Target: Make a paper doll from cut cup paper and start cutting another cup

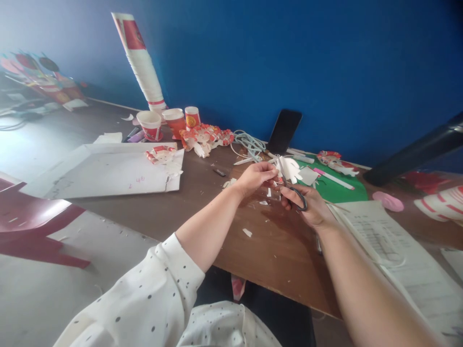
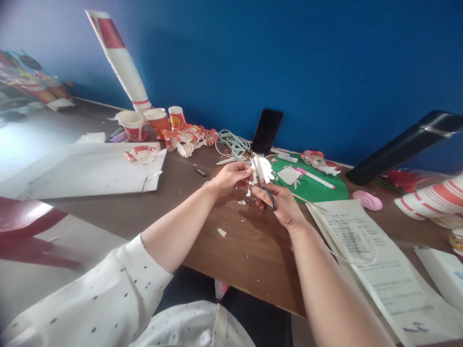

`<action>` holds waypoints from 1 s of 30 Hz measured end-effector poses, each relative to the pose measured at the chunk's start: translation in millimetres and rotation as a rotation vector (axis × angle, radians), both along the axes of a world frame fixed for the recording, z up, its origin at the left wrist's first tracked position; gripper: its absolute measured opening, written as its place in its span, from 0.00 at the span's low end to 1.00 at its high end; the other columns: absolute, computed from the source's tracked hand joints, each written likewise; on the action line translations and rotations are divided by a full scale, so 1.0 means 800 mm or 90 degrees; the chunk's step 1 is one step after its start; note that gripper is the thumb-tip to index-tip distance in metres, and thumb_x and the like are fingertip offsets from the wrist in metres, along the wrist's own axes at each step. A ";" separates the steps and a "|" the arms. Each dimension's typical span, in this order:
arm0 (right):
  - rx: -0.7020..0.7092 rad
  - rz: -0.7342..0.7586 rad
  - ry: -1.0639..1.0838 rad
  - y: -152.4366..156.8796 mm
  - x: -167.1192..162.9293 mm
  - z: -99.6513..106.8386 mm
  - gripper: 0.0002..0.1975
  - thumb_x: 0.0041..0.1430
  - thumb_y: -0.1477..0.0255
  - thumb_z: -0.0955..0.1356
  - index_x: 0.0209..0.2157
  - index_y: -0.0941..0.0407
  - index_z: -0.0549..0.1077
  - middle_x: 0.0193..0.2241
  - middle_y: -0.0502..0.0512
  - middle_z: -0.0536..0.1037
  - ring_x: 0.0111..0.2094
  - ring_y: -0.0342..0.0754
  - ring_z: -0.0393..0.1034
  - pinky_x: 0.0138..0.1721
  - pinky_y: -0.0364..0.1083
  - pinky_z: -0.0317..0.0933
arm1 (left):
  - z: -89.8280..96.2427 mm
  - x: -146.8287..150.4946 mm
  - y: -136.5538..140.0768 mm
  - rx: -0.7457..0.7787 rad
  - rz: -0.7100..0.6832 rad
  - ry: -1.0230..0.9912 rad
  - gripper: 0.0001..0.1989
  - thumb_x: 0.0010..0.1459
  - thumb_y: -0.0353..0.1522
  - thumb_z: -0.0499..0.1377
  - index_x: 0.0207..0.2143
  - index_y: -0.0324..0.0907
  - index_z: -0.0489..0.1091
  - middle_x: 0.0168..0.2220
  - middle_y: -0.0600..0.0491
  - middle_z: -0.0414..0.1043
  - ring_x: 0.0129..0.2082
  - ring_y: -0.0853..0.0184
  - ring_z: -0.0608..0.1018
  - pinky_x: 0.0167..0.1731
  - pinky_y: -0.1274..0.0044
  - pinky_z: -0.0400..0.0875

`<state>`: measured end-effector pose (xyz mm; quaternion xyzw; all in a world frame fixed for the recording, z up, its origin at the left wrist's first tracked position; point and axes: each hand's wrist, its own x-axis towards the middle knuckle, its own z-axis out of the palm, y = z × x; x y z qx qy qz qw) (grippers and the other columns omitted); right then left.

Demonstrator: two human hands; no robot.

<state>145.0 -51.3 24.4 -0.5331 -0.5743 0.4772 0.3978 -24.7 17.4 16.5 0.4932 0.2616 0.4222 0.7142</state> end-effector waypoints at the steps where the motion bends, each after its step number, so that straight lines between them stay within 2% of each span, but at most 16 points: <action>1: 0.000 0.001 -0.002 0.000 0.000 0.000 0.19 0.50 0.54 0.73 0.23 0.57 0.74 0.20 0.50 0.73 0.21 0.41 0.64 0.24 0.42 0.57 | 0.000 0.000 0.000 0.000 -0.002 0.000 0.13 0.54 0.36 0.64 0.27 0.37 0.64 0.25 0.55 0.71 0.22 0.78 0.71 0.30 0.80 0.67; 9: -0.001 -0.023 -0.077 0.000 -0.003 0.007 0.19 0.46 0.54 0.74 0.20 0.56 0.73 0.19 0.49 0.73 0.21 0.41 0.63 0.25 0.42 0.58 | -0.006 0.002 0.002 0.017 0.001 0.022 0.13 0.53 0.36 0.64 0.28 0.37 0.65 0.25 0.55 0.70 0.21 0.78 0.69 0.28 0.80 0.66; 14: 0.017 -0.032 -0.119 -0.004 -0.008 0.016 0.22 0.45 0.50 0.73 0.18 0.56 0.72 0.17 0.50 0.71 0.20 0.42 0.62 0.25 0.43 0.59 | -0.006 0.001 0.002 0.012 -0.003 0.022 0.12 0.53 0.35 0.64 0.28 0.37 0.65 0.25 0.55 0.70 0.22 0.77 0.70 0.29 0.80 0.66; 30: 0.007 -0.051 -0.106 -0.003 -0.008 0.015 0.22 0.43 0.51 0.74 0.17 0.56 0.71 0.16 0.49 0.70 0.19 0.41 0.61 0.23 0.42 0.56 | 0.000 -0.001 0.000 -0.004 -0.012 0.004 0.12 0.52 0.34 0.65 0.26 0.37 0.65 0.24 0.55 0.70 0.21 0.78 0.70 0.29 0.80 0.66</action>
